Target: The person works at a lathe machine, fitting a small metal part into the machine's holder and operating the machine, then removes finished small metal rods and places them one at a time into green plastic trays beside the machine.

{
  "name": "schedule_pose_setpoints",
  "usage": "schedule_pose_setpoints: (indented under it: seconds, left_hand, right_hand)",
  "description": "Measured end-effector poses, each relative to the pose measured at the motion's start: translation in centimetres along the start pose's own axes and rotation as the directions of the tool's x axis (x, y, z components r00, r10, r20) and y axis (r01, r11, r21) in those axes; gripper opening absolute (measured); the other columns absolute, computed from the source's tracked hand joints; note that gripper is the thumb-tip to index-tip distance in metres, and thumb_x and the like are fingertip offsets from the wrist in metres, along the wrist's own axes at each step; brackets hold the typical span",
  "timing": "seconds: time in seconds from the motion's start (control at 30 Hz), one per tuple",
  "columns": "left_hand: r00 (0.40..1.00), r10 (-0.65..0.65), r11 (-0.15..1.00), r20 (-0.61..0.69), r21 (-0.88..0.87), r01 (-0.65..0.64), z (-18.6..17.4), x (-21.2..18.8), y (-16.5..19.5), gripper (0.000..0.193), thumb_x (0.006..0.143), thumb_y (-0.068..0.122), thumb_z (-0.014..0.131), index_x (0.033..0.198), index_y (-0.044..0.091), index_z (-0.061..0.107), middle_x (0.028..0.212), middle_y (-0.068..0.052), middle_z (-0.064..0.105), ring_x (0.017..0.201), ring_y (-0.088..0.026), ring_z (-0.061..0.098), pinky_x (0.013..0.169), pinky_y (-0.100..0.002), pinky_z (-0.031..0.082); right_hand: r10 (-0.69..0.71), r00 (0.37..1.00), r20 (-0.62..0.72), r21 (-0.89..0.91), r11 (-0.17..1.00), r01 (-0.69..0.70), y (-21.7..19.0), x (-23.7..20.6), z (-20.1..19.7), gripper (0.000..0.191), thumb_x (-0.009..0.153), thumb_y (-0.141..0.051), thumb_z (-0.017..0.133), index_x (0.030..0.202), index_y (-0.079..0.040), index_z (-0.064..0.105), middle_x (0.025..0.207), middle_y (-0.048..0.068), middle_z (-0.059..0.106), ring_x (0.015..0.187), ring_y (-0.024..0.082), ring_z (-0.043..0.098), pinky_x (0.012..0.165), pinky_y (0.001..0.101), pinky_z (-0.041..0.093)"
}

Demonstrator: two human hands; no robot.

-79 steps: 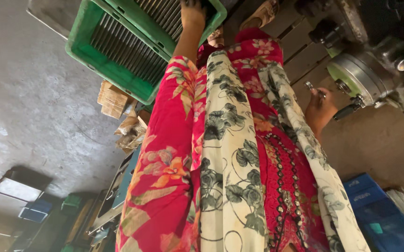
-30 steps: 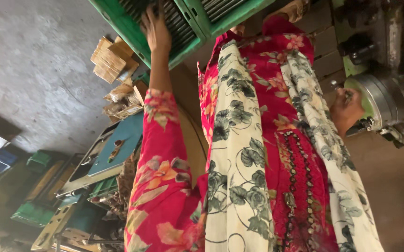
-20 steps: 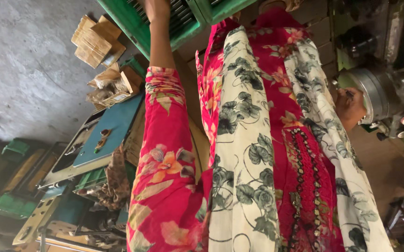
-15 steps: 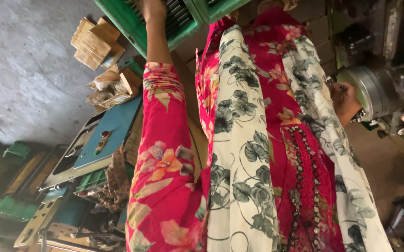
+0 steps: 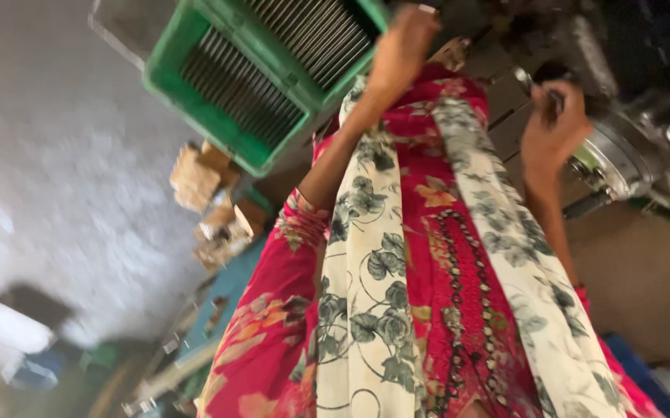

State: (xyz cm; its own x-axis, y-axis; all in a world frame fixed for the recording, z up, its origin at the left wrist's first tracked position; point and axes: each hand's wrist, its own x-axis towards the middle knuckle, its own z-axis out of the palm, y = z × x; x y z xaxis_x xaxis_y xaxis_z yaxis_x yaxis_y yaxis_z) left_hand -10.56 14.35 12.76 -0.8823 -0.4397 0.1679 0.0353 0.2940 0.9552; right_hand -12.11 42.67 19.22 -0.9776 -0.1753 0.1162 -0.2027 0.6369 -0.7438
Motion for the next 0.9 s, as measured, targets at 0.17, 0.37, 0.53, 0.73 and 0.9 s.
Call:
schedule_pose_setpoints:
  seconds: [0.17, 0.37, 0.53, 0.73, 0.9]
  left_hand:
    - [0.808, -0.064, 0.944, 0.585, -0.226, 0.239, 6.6, 1.9, 8.6, 0.038, 0.105, 0.031, 0.060, 0.136, 0.010, 0.053, 0.069, -0.005, 0.069, 0.060, -0.013, 0.069, 0.057, -0.030, 0.053]
    - [0.537, -0.123, 0.704, 0.834, -0.309, 0.640, 6.4, 2.9, 13.0, 0.035, 0.112, 0.042, 0.048, 0.127, 0.011, 0.056, 0.073, 0.003, 0.047, 0.054, -0.005, 0.034, 0.044, -0.024, 0.028]
    - [0.262, -0.267, 0.524, 0.927, -0.089, 0.847, 5.1, 4.8, 15.1, 0.048, 0.107, 0.054, 0.033, 0.115, 0.015, 0.059, 0.069, 0.006, 0.044, 0.048, -0.002, 0.029, 0.041, -0.020, 0.024]
    - [0.457, -0.170, 0.574, 0.873, -0.290, 0.766, 6.3, 4.6, 17.7, 0.040, 0.114, 0.045, 0.045, 0.121, 0.009, 0.060, 0.071, 0.005, 0.041, 0.051, -0.003, 0.027, 0.043, -0.022, 0.021]
    - [0.785, 0.122, 0.826, 0.607, -0.501, 0.258, 6.8, 4.2, 21.2, 0.034, 0.117, 0.041, 0.049, 0.132, 0.011, 0.059, 0.082, 0.000, 0.051, 0.068, -0.006, 0.047, 0.059, -0.022, 0.036]
  right_hand:
    - [-0.047, 0.954, -0.295, 0.198, 0.974, 0.109, -5.5, 3.3, -0.8, 0.013, 0.112, -0.011, 0.077, 0.111, -0.001, 0.070, 0.104, 0.007, 0.066, 0.095, 0.012, 0.057, 0.085, 0.0292, 0.046]
    - [0.021, 0.923, -0.384, 0.253, 0.964, 0.084, -7.9, 2.7, -2.8, 0.014, 0.110, -0.012, 0.076, 0.113, -0.001, 0.068, 0.104, 0.007, 0.069, 0.088, 0.014, 0.058, 0.078, 0.0288, 0.047]
    - [-0.482, 0.839, -0.252, -0.230, 0.872, 0.432, -7.4, 3.0, -5.4, 0.019, 0.101, -0.006, 0.084, 0.108, 0.000, 0.067, 0.086, 0.011, 0.070, 0.061, 0.024, 0.062, 0.057, 0.0341, 0.044]
    - [-0.548, 0.782, -0.297, -0.223, 0.836, 0.501, -8.3, 4.2, -7.0, 0.024, 0.098, -0.003, 0.084, 0.109, -0.001, 0.063, 0.087, 0.011, 0.072, 0.062, 0.023, 0.064, 0.056, 0.0347, 0.046]
    - [-0.011, 0.880, -0.475, 0.371, 0.904, 0.211, -11.0, 3.1, -5.9, 0.017, 0.114, -0.020, 0.065, 0.116, -0.003, 0.060, 0.091, 0.008, 0.065, 0.063, 0.014, 0.059, 0.056, 0.0288, 0.045]
